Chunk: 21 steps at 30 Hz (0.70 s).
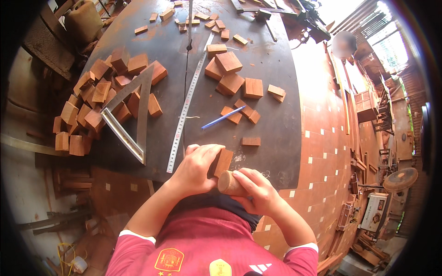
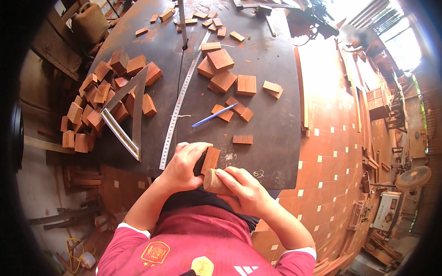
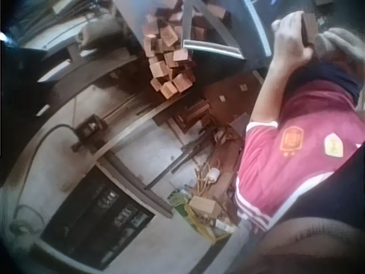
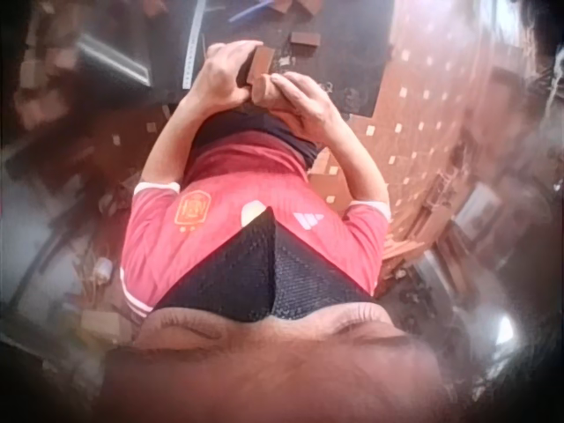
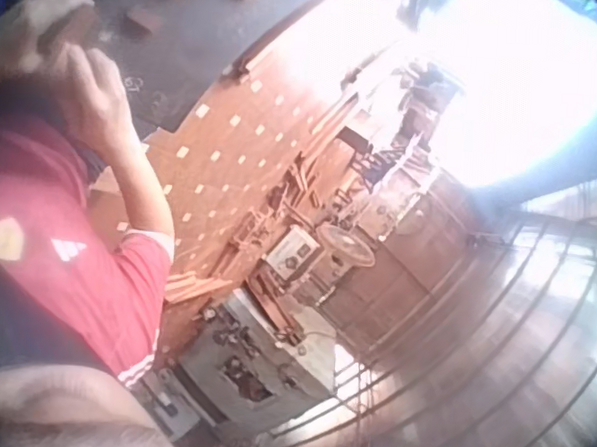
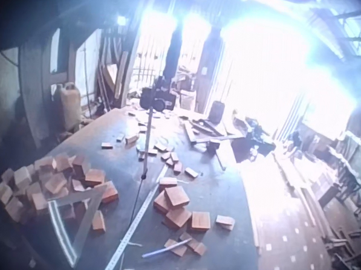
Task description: The person sands small rectangular wooden blocks one at a time using a cylindrical sanding block. They repeatedly rub the sanding block over the faces and edges of each piece, then place the finished block on the table and pick up the next one.
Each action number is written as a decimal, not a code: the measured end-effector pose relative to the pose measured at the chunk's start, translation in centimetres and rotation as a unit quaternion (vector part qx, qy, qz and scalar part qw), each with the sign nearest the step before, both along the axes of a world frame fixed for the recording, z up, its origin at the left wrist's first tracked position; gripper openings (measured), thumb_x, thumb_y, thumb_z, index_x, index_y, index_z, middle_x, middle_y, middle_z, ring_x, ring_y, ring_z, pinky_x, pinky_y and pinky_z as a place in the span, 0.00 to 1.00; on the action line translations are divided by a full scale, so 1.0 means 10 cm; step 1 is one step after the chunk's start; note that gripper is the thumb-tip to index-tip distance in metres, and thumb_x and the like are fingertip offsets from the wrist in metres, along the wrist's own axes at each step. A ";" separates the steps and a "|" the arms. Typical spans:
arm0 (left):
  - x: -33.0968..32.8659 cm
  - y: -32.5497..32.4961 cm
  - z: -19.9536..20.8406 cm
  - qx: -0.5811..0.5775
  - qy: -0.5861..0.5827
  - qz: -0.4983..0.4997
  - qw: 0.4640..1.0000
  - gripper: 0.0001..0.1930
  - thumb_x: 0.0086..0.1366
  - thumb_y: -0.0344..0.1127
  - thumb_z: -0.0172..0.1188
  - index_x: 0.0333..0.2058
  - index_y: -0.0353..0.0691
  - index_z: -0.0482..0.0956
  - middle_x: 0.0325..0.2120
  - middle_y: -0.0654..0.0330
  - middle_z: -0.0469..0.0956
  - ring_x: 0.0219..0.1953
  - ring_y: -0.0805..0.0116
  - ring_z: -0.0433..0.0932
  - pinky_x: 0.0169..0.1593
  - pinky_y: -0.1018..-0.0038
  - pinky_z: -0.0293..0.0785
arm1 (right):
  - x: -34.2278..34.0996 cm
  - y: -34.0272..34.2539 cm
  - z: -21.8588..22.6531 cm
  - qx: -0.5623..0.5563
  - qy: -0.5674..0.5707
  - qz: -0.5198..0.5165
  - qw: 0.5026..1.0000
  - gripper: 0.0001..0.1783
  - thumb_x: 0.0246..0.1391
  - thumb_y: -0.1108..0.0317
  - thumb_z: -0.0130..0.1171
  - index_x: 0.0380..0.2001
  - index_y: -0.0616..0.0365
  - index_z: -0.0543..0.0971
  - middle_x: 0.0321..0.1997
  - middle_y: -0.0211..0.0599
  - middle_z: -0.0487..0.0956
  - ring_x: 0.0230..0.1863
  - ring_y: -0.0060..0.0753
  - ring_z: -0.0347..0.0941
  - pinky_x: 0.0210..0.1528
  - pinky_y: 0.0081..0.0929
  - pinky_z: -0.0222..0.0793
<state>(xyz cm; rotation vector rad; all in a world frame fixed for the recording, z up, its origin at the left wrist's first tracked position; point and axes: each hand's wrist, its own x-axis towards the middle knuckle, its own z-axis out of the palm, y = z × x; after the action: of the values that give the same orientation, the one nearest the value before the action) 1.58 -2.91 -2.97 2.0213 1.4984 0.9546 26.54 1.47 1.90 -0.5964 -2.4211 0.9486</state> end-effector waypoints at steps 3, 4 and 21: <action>-0.02 0.02 0.04 0.001 -0.003 -0.007 1.000 0.46 0.48 0.50 0.85 0.62 0.35 0.75 0.55 0.49 0.82 0.59 0.50 0.81 0.65 0.57 0.67 | -0.06 0.14 0.01 0.042 0.010 -0.034 0.998 0.38 0.52 0.72 0.76 0.66 0.66 0.74 0.57 0.60 0.79 0.56 0.63 0.79 0.59 0.50 0.78; -0.02 0.02 0.10 -0.011 -0.019 -0.012 1.000 0.46 0.48 0.51 0.85 0.62 0.35 0.75 0.55 0.49 0.82 0.60 0.50 0.81 0.65 0.58 0.66 | -0.08 0.24 -0.02 0.054 0.006 -0.072 0.996 0.39 0.51 0.73 0.75 0.67 0.64 0.74 0.57 0.60 0.79 0.56 0.63 0.79 0.59 0.49 0.78; -0.02 0.03 0.02 0.011 -0.010 -0.013 1.000 0.46 0.48 0.50 0.85 0.63 0.36 0.75 0.55 0.49 0.82 0.59 0.50 0.81 0.64 0.58 0.64 | -0.03 -0.02 -0.06 0.009 0.023 -0.004 1.000 0.41 0.50 0.71 0.78 0.68 0.64 0.74 0.58 0.58 0.79 0.57 0.62 0.79 0.60 0.48 0.78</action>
<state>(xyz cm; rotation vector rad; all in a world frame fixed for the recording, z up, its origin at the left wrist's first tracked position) 1.34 -2.65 -2.82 2.0365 1.4544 0.9820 26.26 1.32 1.35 -0.5709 -2.3829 0.9264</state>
